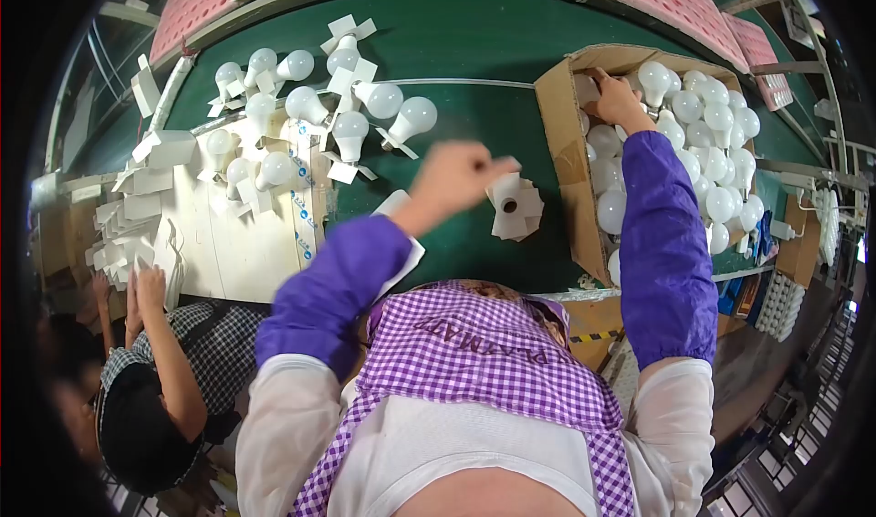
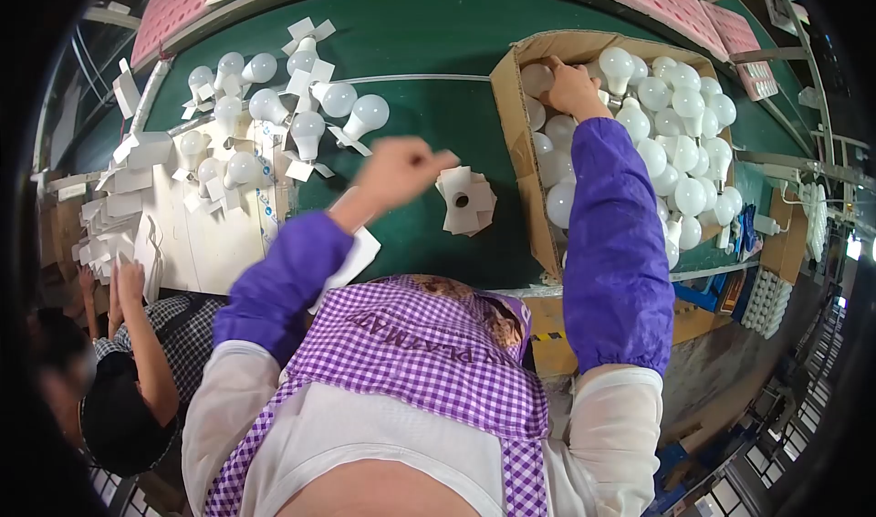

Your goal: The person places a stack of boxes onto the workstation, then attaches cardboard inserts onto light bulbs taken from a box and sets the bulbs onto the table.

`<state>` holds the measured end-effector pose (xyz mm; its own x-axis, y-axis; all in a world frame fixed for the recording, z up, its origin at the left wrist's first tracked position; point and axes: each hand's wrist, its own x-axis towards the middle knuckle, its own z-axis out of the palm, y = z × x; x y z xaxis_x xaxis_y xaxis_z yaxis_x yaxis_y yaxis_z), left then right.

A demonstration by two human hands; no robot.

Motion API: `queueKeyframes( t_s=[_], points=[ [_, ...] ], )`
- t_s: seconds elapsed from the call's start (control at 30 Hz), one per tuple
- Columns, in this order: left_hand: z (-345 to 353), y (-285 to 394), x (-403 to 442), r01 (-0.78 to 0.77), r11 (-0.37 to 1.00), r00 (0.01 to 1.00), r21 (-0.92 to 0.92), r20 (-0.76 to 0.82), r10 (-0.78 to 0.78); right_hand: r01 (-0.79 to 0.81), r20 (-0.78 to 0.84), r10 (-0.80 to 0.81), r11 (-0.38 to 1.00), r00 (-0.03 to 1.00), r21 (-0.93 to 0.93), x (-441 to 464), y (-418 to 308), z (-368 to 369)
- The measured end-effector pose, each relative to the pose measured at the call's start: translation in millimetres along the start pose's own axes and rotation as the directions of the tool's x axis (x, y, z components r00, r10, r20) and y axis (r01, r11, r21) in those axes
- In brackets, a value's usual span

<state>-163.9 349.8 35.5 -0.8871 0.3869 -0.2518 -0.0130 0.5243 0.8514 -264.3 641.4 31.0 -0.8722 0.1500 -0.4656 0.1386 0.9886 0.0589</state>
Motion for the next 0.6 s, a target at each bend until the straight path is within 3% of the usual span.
queueKeyframes(
  t_s=[0.1,0.2,0.4,0.5,0.6],
  points=[
    [70,5,-3,-0.014,0.984,0.998,0.179,0.069,0.002,0.036,-0.122,-0.027,0.997,0.992,0.073,11,4,15],
    [86,3,-8,-0.028,0.962,0.998,0.273,-0.04,0.041,0.086,-0.234,-0.041,0.978,0.971,0.188,21,7,29],
    [82,14,-11,0.08,0.933,0.997,0.352,-0.011,-0.081,0.156,-0.417,-0.066,0.97,0.906,0.187,-7,12,22],
    [93,1,-9,-0.018,0.935,0.997,0.353,-0.07,0.045,0.18,-0.493,-0.034,0.951,0.87,0.253,-54,6,-9],
    [81,2,-11,0.07,0.961,0.995,0.266,0.045,-0.085,0.355,-0.691,-0.045,0.881,0.722,0.313,-97,8,-25]
  ],
)
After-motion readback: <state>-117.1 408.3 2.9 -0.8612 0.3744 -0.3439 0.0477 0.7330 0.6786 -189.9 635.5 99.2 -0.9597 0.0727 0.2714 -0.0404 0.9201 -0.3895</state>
